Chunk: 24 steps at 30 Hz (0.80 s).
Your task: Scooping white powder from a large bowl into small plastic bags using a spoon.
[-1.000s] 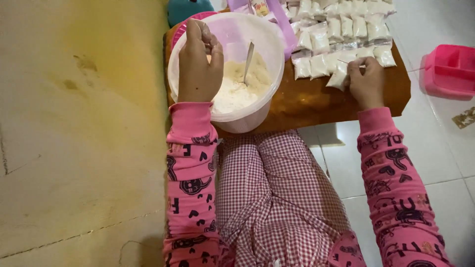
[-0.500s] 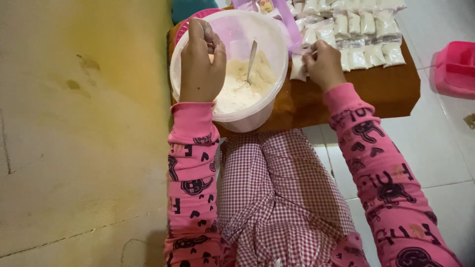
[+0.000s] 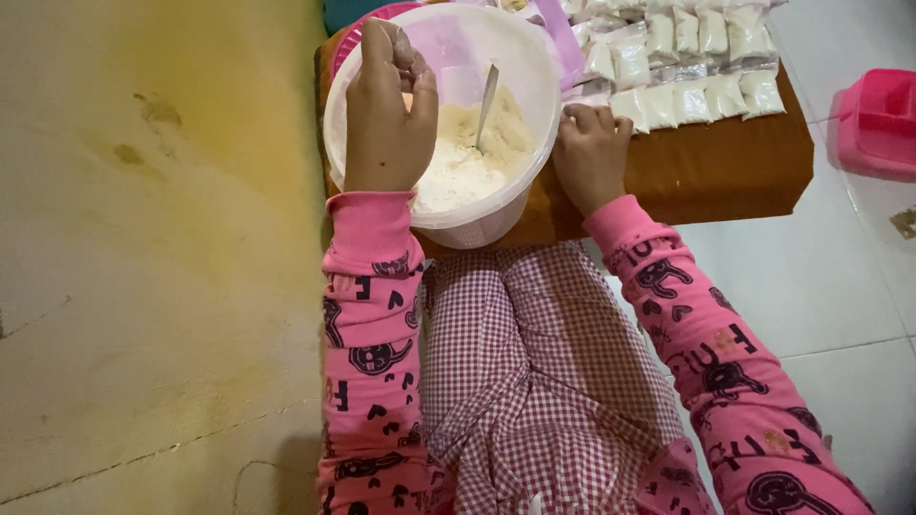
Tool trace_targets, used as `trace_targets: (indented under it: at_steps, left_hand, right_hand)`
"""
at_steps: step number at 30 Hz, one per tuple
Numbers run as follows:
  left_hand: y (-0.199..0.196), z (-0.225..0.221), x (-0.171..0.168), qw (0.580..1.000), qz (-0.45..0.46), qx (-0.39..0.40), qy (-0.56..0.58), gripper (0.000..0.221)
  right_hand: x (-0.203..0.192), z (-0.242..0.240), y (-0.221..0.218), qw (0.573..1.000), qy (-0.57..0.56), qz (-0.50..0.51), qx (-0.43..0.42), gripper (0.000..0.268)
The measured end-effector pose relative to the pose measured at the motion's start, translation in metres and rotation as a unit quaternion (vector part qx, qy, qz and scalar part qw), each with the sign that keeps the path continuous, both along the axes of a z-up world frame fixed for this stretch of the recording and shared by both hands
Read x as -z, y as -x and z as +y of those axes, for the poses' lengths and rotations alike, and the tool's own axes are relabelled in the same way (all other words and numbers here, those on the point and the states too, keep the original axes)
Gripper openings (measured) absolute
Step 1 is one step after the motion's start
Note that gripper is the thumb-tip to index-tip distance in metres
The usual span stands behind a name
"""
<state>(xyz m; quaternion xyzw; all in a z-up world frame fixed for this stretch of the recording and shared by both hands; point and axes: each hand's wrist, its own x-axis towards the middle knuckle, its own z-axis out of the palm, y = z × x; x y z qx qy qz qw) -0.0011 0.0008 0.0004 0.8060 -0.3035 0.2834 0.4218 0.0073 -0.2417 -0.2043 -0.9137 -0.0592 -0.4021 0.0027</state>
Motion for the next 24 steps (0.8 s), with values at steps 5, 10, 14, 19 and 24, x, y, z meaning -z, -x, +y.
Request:
trace_targets:
  at_steps: [5, 10, 14, 19, 24]
  left_hand:
    - [-0.001, 0.000, 0.001, 1.000, -0.019, 0.004, 0.001, 0.028]
    - [0.000, 0.000, 0.002, 1.000, -0.014, -0.006, -0.003, 0.028]
    - [-0.001, 0.001, 0.004, 1.000, -0.018, -0.005, 0.000, 0.030]
    - [0.000, 0.000, 0.003, 1.000, -0.020, -0.002, 0.005, 0.029]
    - [-0.002, 0.002, 0.006, 0.999, -0.028, -0.016, -0.005, 0.031]
  right_hand:
    - [0.005, 0.003, 0.005, 1.000, -0.025, 0.010, -0.005, 0.016]
    - [-0.010, 0.002, 0.026, 0.992, -0.119, 0.010, -0.045, 0.018]
    - [-0.012, -0.001, 0.043, 0.989, -0.142, 0.028, -0.035, 0.040]
    - [0.002, -0.006, 0.043, 0.992, -0.113, 0.060, -0.018, 0.053]
    - [0.013, -0.009, 0.041, 0.986, -0.118, 0.116, -0.030, 0.054]
